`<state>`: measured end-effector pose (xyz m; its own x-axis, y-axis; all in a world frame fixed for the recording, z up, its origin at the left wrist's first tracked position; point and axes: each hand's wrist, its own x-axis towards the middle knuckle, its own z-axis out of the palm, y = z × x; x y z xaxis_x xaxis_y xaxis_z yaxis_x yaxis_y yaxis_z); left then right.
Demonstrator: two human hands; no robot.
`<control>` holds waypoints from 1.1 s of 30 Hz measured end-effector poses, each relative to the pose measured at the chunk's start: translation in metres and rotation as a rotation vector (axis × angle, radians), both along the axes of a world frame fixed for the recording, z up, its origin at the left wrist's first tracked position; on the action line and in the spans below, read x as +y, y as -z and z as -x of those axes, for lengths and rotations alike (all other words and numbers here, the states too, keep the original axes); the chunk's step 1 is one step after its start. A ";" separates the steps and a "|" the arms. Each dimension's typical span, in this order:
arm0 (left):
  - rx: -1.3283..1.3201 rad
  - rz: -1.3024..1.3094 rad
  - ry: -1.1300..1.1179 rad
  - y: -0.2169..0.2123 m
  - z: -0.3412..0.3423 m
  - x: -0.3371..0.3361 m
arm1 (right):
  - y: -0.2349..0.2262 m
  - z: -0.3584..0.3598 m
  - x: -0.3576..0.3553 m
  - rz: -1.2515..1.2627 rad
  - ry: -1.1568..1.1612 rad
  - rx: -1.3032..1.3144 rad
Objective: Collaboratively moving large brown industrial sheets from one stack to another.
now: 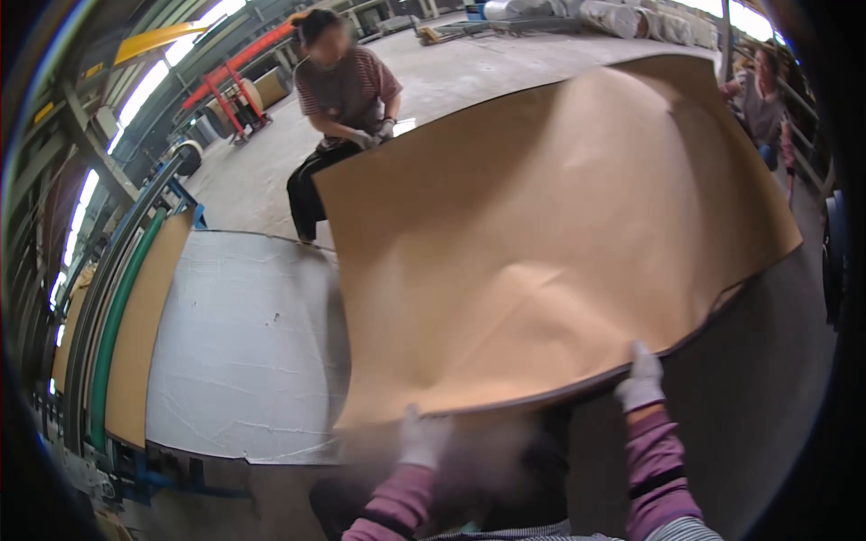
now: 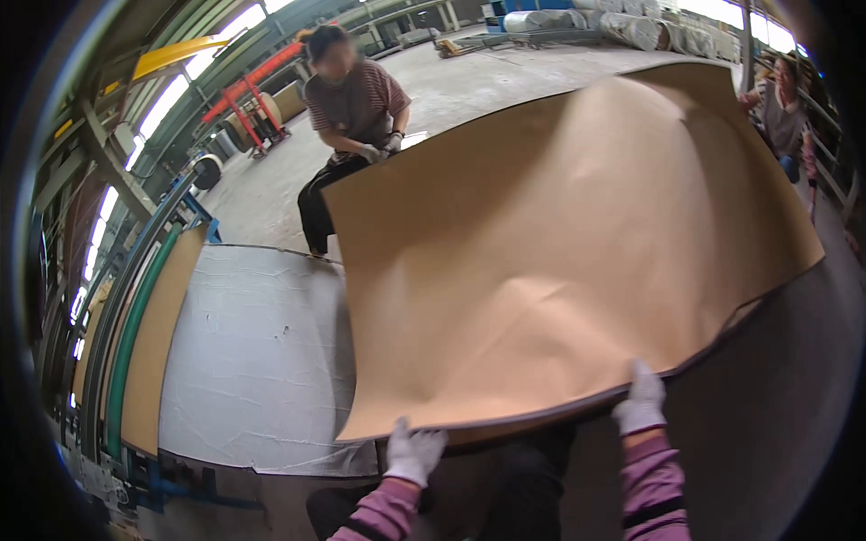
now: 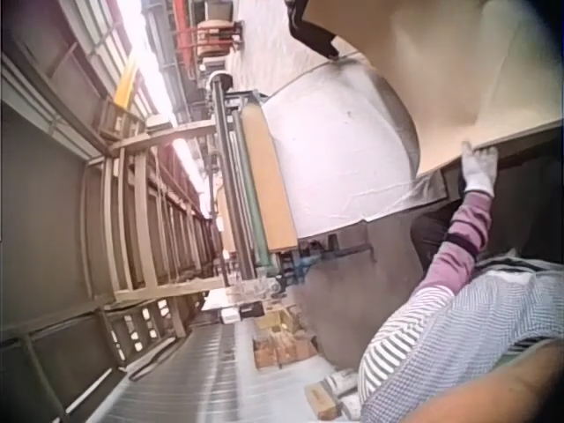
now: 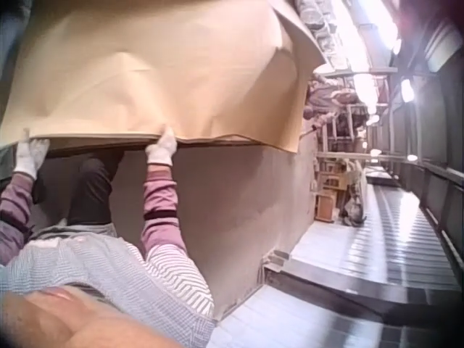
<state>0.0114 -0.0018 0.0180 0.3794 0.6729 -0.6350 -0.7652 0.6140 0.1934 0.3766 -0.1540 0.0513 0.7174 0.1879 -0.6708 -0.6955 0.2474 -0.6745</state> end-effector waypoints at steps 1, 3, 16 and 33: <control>0.270 0.035 -0.071 0.026 0.040 0.011 | 0.013 -0.045 -0.023 -0.009 0.011 -0.076; 0.554 0.095 -0.068 0.051 0.075 0.022 | 0.046 -0.148 -0.105 0.030 0.004 -0.364; 0.623 -0.152 0.527 0.033 0.033 0.018 | 0.113 -0.004 -0.008 0.219 -0.233 -0.047; 0.450 -0.009 0.724 0.113 0.083 -0.002 | 0.097 -0.010 -0.002 0.506 -0.559 -0.143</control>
